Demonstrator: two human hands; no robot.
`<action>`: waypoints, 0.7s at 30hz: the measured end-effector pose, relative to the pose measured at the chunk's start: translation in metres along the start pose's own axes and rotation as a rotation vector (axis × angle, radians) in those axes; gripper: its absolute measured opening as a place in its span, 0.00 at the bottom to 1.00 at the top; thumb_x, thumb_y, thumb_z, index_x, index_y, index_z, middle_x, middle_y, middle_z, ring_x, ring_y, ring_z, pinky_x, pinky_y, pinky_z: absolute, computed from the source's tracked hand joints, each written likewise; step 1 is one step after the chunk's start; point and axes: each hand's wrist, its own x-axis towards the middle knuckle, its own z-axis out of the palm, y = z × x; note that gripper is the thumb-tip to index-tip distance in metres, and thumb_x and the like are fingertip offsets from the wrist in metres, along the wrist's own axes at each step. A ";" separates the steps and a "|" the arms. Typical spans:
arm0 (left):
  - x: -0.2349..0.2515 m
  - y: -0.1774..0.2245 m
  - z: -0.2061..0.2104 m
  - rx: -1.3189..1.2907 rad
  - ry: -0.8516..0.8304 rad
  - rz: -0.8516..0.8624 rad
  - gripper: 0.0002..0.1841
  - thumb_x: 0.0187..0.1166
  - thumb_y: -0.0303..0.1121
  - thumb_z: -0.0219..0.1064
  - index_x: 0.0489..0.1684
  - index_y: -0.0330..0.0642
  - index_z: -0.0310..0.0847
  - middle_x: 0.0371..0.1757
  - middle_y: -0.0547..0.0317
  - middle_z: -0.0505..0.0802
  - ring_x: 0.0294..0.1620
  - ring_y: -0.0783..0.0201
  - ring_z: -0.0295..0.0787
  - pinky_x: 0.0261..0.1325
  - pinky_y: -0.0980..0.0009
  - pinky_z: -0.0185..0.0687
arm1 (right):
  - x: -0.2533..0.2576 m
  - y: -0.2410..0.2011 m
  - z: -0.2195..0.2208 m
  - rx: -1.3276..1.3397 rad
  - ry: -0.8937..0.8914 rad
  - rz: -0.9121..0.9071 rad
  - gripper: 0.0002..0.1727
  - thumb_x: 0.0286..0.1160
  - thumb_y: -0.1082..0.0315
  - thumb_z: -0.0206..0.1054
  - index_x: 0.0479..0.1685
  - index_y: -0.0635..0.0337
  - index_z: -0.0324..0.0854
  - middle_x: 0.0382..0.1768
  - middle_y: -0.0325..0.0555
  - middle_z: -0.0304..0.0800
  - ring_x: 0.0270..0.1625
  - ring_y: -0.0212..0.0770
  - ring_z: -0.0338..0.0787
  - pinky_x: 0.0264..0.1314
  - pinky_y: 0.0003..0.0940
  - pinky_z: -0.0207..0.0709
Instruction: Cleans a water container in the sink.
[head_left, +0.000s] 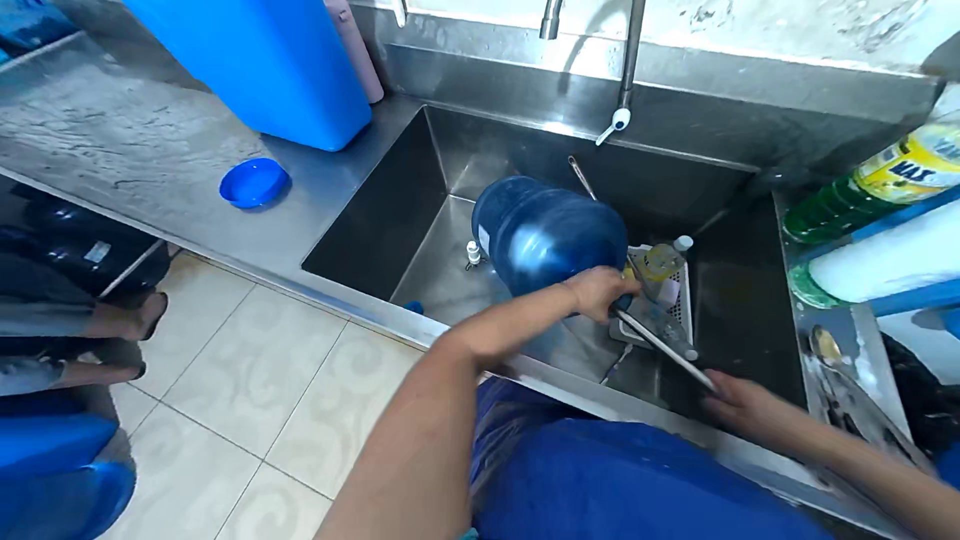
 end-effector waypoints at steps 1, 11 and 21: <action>0.000 0.001 -0.008 0.024 -0.095 -0.002 0.32 0.55 0.24 0.83 0.67 0.36 0.84 0.62 0.36 0.90 0.70 0.37 0.83 0.80 0.36 0.62 | -0.002 0.004 -0.013 -0.079 -0.012 0.001 0.13 0.84 0.73 0.62 0.58 0.76 0.77 0.32 0.62 0.84 0.34 0.52 0.85 0.43 0.53 0.79; 0.031 0.040 0.006 -0.149 -0.029 -0.040 0.16 0.83 0.35 0.65 0.57 0.32 0.88 0.58 0.37 0.92 0.68 0.40 0.84 0.75 0.38 0.64 | -0.025 -0.027 -0.102 -0.753 0.140 -0.008 0.16 0.82 0.67 0.68 0.64 0.64 0.83 0.45 0.69 0.91 0.50 0.72 0.91 0.52 0.72 0.79; 0.010 0.016 -0.090 -0.787 0.317 -0.052 0.13 0.87 0.26 0.55 0.46 0.22 0.84 0.40 0.48 0.90 0.43 0.68 0.83 0.56 0.66 0.78 | 0.084 -0.189 -0.063 0.983 1.132 -0.752 0.12 0.94 0.64 0.37 0.48 0.55 0.65 0.19 0.27 0.68 0.16 0.22 0.70 0.24 0.21 0.74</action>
